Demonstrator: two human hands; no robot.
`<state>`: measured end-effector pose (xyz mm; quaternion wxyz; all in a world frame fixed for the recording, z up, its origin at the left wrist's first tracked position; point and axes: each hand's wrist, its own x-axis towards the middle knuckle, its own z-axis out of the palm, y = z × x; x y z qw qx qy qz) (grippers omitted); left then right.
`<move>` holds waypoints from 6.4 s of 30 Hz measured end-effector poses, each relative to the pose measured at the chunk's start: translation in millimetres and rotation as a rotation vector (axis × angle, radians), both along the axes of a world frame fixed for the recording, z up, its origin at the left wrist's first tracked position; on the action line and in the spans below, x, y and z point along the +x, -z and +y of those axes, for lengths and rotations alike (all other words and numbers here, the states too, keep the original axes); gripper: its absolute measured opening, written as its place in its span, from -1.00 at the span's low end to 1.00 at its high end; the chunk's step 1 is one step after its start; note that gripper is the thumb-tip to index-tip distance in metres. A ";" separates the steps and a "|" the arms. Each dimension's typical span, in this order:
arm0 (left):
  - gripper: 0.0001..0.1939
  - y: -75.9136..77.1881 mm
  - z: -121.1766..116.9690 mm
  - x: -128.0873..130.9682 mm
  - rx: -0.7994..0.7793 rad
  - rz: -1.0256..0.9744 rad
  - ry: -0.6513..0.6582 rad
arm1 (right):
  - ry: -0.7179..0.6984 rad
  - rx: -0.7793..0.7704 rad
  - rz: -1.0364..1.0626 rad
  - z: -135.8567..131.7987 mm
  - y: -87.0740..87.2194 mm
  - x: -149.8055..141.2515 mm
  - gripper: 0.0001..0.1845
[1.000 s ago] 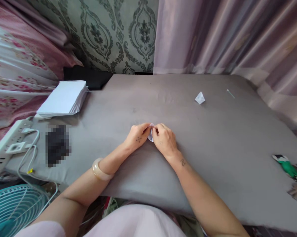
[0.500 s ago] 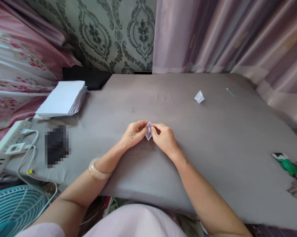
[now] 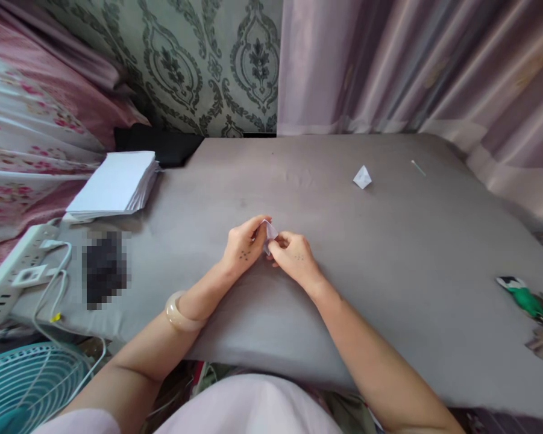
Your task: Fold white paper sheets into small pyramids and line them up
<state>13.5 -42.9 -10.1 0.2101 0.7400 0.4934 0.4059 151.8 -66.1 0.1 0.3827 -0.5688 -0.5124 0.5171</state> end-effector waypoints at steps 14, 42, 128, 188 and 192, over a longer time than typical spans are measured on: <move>-0.81 0.7 3.8 3.3 -0.239 -0.201 0.010 | 0.013 0.181 -0.353 0.1 13.3 11.5 -0.75; -0.83 2.9 36.2 -8.8 -0.677 -0.680 -0.100 | -0.153 0.636 -0.884 -11.1 5.3 7.7 -0.70; -0.70 11.0 46.5 -10.8 -0.703 -0.695 -0.057 | 0.390 0.193 -1.204 126.2 17.4 186.0 -0.70; -0.89 8.5 45.5 -11.2 -0.710 -0.623 -0.078 | -0.063 0.392 -1.058 33.7 3.2 22.8 -0.72; -0.90 -5.7 45.2 -26.3 -0.703 -0.548 -0.074 | -0.237 0.509 -1.014 8.9 4.4 -30.2 -0.74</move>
